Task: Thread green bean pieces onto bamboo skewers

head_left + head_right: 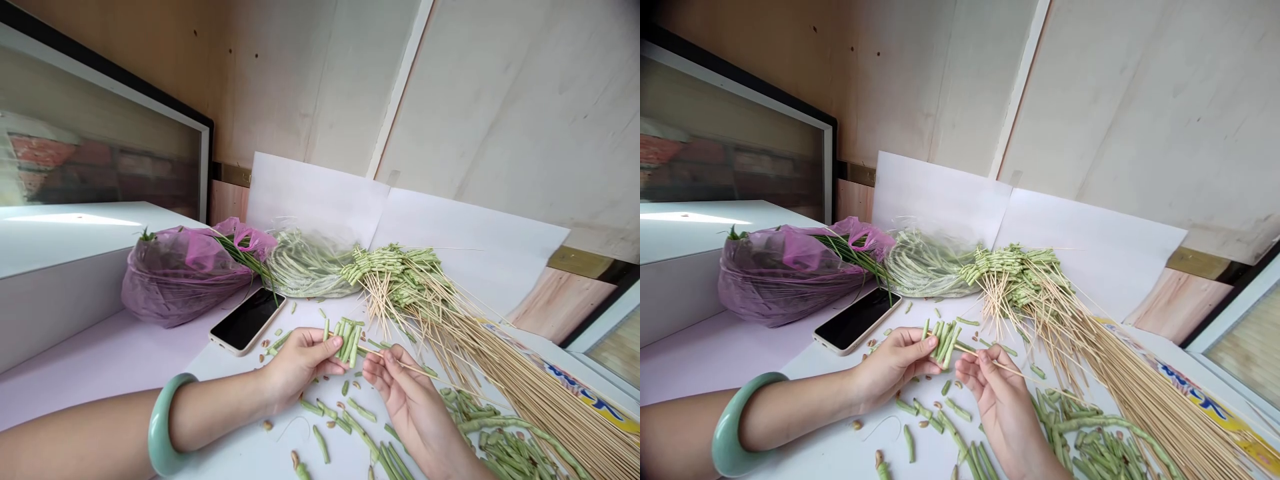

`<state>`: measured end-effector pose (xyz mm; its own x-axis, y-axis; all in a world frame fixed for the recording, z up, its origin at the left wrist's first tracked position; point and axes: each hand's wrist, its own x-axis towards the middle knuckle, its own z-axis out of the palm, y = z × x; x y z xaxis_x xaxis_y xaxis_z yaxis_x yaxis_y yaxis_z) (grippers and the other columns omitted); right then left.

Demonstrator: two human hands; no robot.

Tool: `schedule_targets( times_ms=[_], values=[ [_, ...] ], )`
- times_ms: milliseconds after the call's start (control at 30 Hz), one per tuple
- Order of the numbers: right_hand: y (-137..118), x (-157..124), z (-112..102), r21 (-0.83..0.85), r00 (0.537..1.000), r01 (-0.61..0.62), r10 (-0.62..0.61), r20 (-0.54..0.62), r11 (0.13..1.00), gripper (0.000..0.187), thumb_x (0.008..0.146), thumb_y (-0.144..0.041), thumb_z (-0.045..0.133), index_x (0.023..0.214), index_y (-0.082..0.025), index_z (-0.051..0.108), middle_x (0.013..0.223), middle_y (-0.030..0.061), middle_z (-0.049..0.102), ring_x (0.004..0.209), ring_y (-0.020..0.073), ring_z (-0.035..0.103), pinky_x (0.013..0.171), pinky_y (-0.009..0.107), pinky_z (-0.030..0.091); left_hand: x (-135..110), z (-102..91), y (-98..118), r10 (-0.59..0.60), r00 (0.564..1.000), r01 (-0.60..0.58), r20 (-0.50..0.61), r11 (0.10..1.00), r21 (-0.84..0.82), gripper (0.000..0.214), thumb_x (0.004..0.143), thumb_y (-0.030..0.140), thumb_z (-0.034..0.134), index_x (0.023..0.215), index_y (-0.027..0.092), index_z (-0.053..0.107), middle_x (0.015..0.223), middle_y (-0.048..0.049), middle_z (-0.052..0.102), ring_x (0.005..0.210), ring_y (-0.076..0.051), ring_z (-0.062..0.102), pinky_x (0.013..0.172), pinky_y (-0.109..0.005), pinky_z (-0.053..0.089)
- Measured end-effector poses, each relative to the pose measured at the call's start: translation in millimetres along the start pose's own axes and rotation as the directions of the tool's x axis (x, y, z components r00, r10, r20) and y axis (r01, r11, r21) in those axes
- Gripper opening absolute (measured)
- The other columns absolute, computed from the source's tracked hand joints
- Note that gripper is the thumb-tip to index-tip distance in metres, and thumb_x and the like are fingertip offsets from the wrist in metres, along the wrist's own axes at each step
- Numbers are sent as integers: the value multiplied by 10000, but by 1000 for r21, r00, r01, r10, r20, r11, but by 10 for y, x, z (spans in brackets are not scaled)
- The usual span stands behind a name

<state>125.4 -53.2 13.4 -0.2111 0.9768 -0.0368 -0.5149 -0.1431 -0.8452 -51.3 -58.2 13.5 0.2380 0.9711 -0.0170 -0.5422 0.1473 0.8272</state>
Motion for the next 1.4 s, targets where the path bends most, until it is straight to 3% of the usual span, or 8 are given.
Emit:
schedule_targets(
  times_ms=[167,400,633,800,967,1100,1233,1400],
  values=[
    [-92,40,-29,-63,999,32,-32,1,998,275,614,-294,876,747,-176,666,768,36,719,727,160,683,701,267,596,10,5,15,28,999,-30,-40,999,-46,371,589,392,872,647,90,663,633,-76,694,583,-117,650,644,-202,551],
    [-646,222,-286,-188,936,291,-320,-145,938,311,513,-314,908,708,-198,695,686,2,656,633,136,614,526,210,560,48,-20,77,41,985,-61,-169,991,-119,232,806,218,728,645,128,587,619,-76,699,569,-98,655,616,-152,543],
    [-1010,154,-341,-354,936,280,-336,-108,892,343,450,-287,928,680,-151,712,602,28,640,521,119,567,454,199,509,37,0,138,70,976,-98,-208,987,-128,285,948,165,510,677,115,585,614,-75,670,538,-83,617,581,-142,525],
    [-1069,77,-409,-727,889,349,-455,57,591,318,576,-435,844,691,-167,717,575,32,644,491,154,582,495,269,498,53,13,172,123,937,-174,-326,976,-133,288,954,198,498,680,134,560,601,-24,600,544,-90,588,552,-160,512],
    [-1002,42,-481,-921,948,294,-203,246,257,275,768,-438,664,896,-209,748,534,-11,588,454,159,537,480,272,424,75,13,165,169,913,-230,-372,965,-123,340,988,279,419,721,128,565,655,-13,568,554,-97,561,522,-194,499],
    [-889,1,-341,-919,920,391,-32,390,51,341,885,-395,512,655,-200,670,494,-25,490,463,128,433,481,239,322,86,-6,132,170,916,-224,-363,968,-111,321,985,269,427,740,126,577,672,-12,575,529,-91,537,517,-200,491],
    [-780,17,-287,-884,880,467,-88,467,-31,388,922,-356,458,595,-191,583,547,-15,474,529,137,404,520,248,292,103,-37,97,176,908,-227,-380,969,-94,305,970,261,459,724,124,576,639,-10,566,500,-86,513,500,-191,478],
    [-719,68,-347,-880,871,475,-135,473,-17,398,948,-373,407,628,-192,558,569,-17,435,551,141,378,546,262,274,109,-52,94,192,913,-238,-361,967,-87,333,986,242,406,723,123,571,638,-11,568,495,-81,502,496,-185,468]
  ],
)
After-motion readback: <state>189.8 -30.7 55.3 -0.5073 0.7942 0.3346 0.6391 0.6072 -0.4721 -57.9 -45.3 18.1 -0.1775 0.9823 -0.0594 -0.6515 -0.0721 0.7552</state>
